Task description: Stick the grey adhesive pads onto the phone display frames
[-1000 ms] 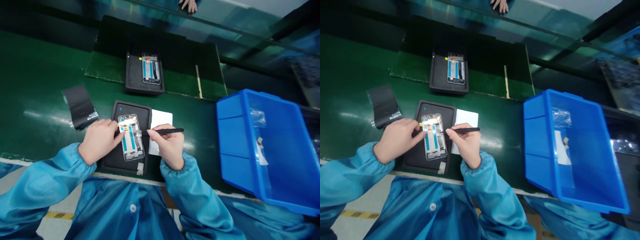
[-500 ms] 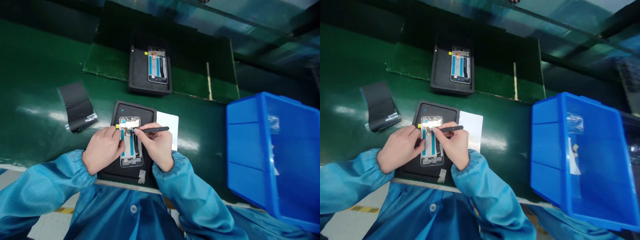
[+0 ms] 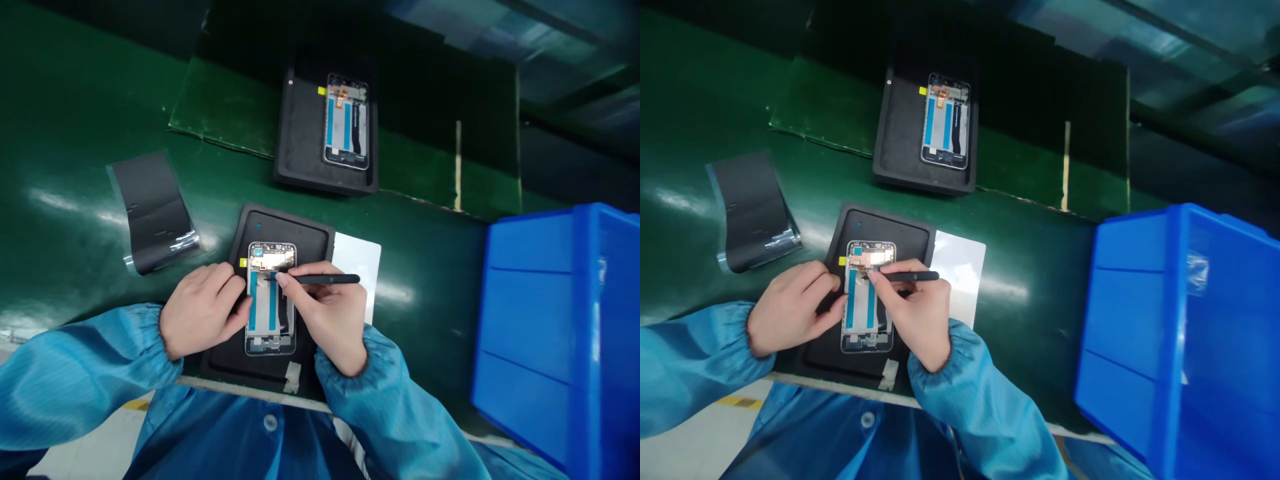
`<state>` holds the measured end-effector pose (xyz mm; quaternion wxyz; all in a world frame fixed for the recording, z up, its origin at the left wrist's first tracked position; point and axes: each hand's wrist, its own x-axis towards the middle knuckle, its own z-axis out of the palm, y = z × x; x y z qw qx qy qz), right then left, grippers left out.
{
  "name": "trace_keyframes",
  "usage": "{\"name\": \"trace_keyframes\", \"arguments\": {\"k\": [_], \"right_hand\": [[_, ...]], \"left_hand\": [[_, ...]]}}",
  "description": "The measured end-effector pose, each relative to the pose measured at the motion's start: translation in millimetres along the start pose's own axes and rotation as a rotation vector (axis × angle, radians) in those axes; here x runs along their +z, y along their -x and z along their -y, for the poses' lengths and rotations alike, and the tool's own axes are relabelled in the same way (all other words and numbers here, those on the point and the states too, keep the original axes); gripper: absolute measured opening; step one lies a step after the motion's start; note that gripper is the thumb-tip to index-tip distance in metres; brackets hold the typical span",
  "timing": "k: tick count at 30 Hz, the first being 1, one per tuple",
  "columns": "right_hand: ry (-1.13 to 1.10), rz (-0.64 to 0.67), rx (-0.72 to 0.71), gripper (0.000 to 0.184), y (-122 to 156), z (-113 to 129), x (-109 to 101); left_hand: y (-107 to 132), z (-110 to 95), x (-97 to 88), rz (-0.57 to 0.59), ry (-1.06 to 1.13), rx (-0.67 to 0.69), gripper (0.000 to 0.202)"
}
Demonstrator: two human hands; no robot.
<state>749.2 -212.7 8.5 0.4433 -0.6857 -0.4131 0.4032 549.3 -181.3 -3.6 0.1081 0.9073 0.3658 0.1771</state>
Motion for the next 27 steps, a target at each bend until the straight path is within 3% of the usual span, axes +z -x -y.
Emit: {"name": "trace_keyframes", "arguments": {"k": [27], "right_hand": [[0.096,-0.012,-0.071,0.012,0.2,2.6,-0.5]], "left_hand": [[-2.1,-0.2,-0.4,0.035,0.006,-0.005,0.019]]}}
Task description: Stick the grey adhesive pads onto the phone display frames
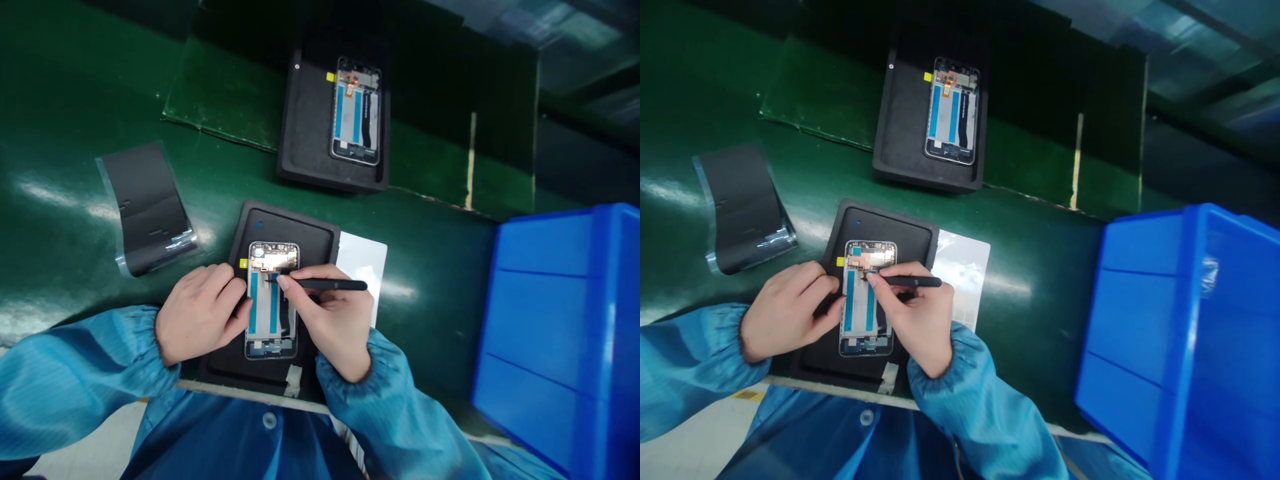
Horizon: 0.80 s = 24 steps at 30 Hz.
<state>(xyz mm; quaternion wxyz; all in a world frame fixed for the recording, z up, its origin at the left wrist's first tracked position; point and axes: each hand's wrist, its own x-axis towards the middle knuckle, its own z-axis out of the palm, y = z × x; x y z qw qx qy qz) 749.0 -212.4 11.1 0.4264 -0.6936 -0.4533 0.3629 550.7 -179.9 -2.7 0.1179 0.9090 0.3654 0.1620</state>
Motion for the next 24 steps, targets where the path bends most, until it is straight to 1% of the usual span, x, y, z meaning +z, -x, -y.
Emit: {"name": "trace_keyframes", "arguments": {"k": [7,15,24], "right_hand": [[0.002,0.001,-0.011,0.012,0.0,-1.7,0.4],[-0.038,-0.006,0.009,0.012,0.3,0.2,0.1],[-0.001,-0.008,0.004,0.014,0.7,-2.7,0.5]], "left_hand": [[0.2,0.0,-0.4,0.004,-0.016,-0.006,0.021],[0.0,0.0,0.5,-0.008,-0.003,-0.002,0.019],[0.6,-0.1,0.9,-0.004,-0.004,-0.005,0.02]]}}
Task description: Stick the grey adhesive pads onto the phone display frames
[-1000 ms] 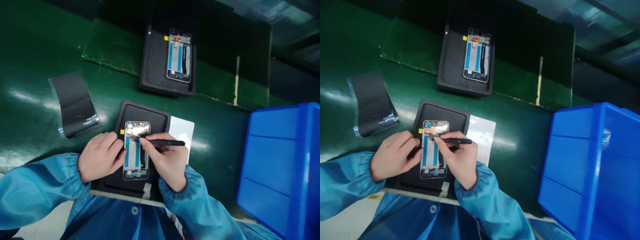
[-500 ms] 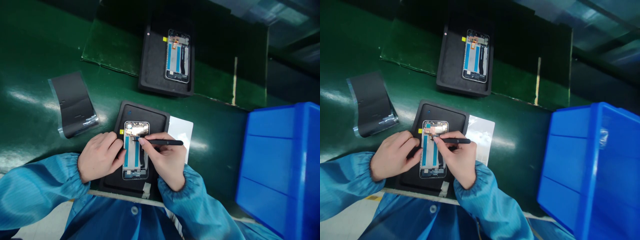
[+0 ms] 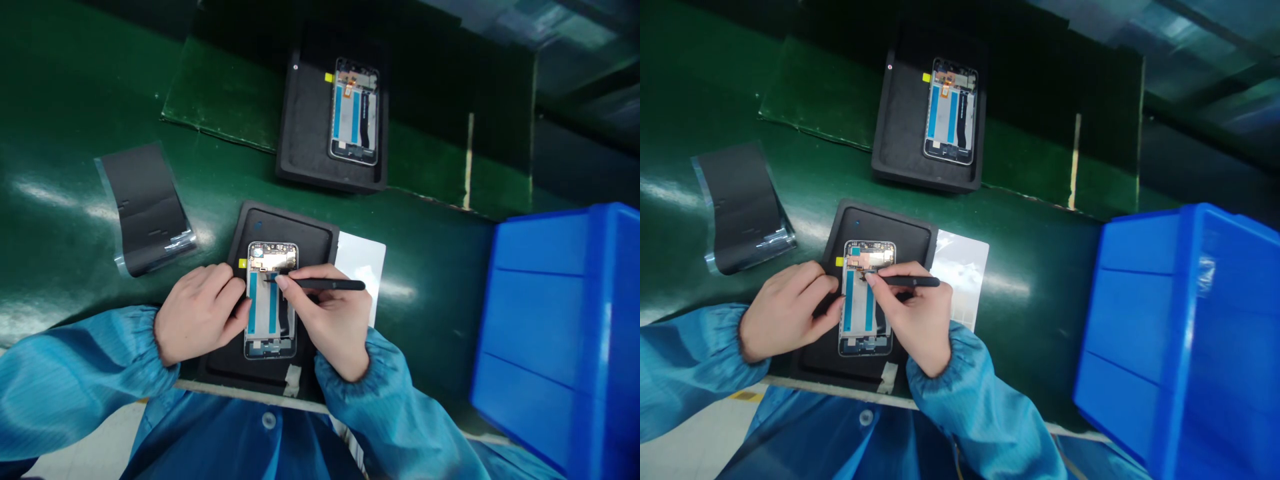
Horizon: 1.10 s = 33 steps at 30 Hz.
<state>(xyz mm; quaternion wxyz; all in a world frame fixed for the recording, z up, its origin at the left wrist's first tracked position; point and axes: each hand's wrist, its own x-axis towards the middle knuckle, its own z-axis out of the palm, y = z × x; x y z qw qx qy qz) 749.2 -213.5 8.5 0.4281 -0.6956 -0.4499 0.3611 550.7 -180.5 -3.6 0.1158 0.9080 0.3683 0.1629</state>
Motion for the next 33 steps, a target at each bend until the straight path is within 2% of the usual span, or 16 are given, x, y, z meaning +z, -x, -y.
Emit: {"name": "trace_keyframes", "arguments": {"k": [33], "right_hand": [[0.008,0.006,-0.042,0.011,-0.3,-1.5,0.3]], "left_hand": [[0.0,0.0,-0.1,-0.012,0.003,0.01,0.021]]}}
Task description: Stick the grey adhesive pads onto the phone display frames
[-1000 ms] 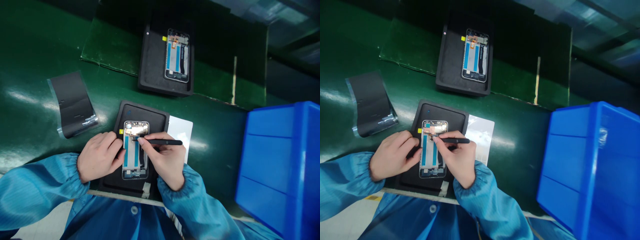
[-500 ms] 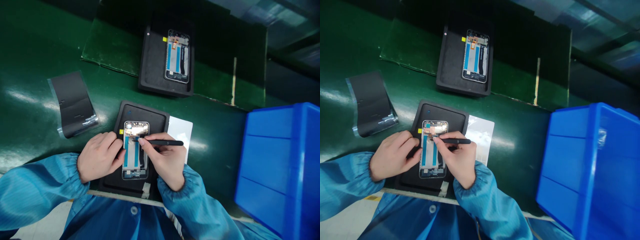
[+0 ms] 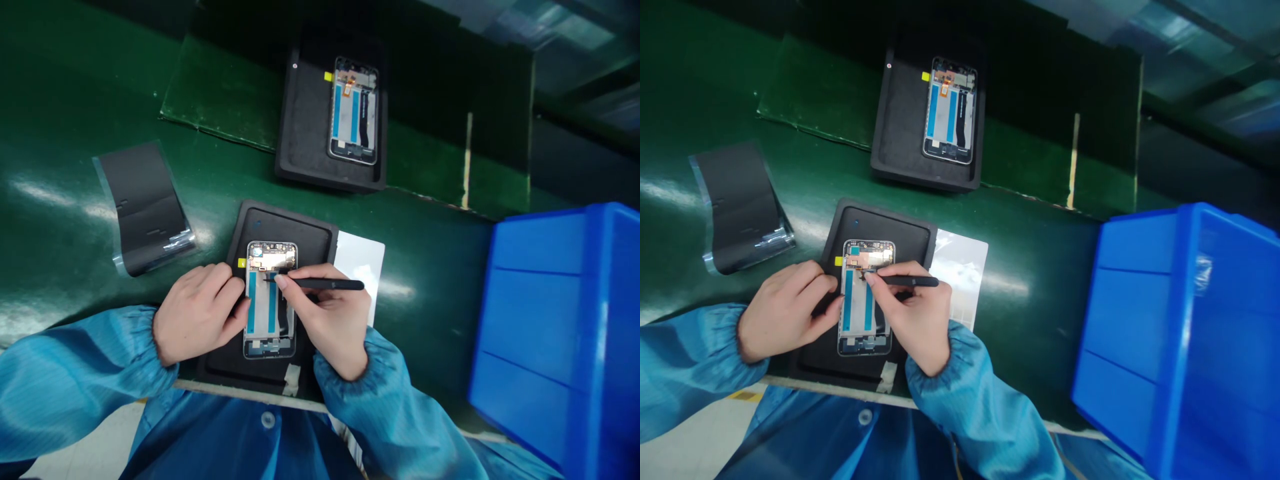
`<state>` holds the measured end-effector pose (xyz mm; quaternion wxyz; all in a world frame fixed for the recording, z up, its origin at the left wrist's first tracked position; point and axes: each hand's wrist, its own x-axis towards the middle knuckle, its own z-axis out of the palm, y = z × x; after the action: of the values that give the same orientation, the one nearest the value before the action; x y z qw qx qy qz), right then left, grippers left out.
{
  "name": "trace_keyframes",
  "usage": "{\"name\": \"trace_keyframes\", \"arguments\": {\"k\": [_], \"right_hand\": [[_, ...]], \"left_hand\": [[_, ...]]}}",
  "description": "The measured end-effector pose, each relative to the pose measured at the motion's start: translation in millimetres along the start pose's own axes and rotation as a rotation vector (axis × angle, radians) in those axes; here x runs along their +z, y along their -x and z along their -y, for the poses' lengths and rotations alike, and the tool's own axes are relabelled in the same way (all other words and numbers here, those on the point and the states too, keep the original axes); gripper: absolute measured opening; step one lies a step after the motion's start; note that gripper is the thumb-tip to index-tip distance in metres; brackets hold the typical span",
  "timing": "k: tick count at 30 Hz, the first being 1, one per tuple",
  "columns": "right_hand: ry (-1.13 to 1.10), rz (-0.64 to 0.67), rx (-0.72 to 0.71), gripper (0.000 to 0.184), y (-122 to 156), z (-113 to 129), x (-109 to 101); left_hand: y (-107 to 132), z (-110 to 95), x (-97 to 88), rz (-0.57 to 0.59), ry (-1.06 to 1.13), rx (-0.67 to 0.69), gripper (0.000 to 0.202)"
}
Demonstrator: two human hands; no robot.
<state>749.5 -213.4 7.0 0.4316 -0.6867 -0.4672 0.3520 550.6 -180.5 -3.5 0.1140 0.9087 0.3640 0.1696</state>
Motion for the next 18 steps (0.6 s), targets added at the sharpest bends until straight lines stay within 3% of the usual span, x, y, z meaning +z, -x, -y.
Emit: {"name": "trace_keyframes", "arguments": {"k": [18], "right_hand": [[0.019,0.004,-0.015,0.011,0.4,0.8,-0.6]], "left_hand": [[0.4,-0.4,-0.2,0.009,0.008,-0.013,0.019]]}}
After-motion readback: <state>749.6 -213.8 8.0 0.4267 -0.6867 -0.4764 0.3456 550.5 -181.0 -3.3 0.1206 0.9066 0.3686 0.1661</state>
